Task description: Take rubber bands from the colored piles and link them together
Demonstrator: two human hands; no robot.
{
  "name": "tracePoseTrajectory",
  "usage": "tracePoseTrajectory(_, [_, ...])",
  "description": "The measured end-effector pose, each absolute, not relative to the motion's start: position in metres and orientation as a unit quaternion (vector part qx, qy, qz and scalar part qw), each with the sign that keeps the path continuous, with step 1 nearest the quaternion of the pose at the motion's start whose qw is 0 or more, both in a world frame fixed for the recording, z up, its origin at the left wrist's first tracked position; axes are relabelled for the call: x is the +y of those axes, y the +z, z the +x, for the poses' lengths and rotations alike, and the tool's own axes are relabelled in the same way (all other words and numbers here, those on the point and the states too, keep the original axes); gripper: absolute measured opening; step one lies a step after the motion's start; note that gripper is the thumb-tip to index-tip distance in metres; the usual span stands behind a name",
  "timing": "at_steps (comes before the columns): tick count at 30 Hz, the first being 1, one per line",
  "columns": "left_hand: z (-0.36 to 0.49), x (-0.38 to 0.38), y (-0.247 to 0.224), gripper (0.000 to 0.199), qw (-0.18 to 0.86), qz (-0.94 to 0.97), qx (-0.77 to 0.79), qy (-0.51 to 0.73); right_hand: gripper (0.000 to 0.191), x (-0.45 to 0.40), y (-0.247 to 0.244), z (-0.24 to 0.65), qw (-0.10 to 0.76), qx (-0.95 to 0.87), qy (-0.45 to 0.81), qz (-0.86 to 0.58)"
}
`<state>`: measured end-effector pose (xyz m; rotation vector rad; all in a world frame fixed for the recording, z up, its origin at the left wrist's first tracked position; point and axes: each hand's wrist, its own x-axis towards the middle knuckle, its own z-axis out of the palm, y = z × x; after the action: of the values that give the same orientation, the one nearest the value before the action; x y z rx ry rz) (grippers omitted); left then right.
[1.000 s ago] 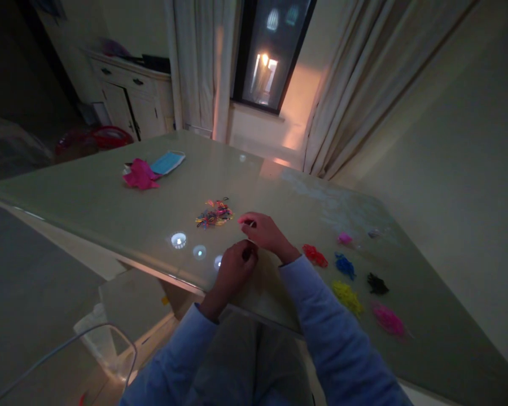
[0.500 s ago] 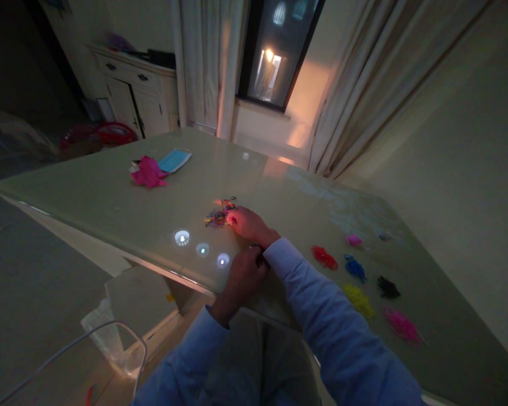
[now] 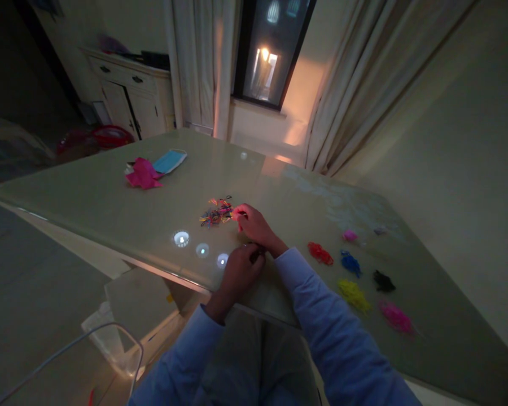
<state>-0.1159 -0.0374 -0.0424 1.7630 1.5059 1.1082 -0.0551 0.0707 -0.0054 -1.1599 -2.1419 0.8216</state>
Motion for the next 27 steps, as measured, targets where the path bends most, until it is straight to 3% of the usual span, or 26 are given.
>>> tracePoseTrajectory(4, [-0.116,-0.036,-0.045,0.02,0.271,0.652,0.556,0.439,0.008,0.044,0.003,-0.031,0.386,-0.652,0.5,-0.419])
tracePoseTrajectory(8, [-0.118,-0.036,-0.046,0.018,0.28,0.651,0.548,0.444,0.021,0.006,0.013,-0.002,0.463,-0.529,0.573,-0.421])
tracePoseTrajectory(27, [-0.125,-0.039,-0.037,0.037,0.303,0.608,0.608,0.411,0.018,-0.11,0.004,0.113,0.677,-0.279,0.447,-0.513])
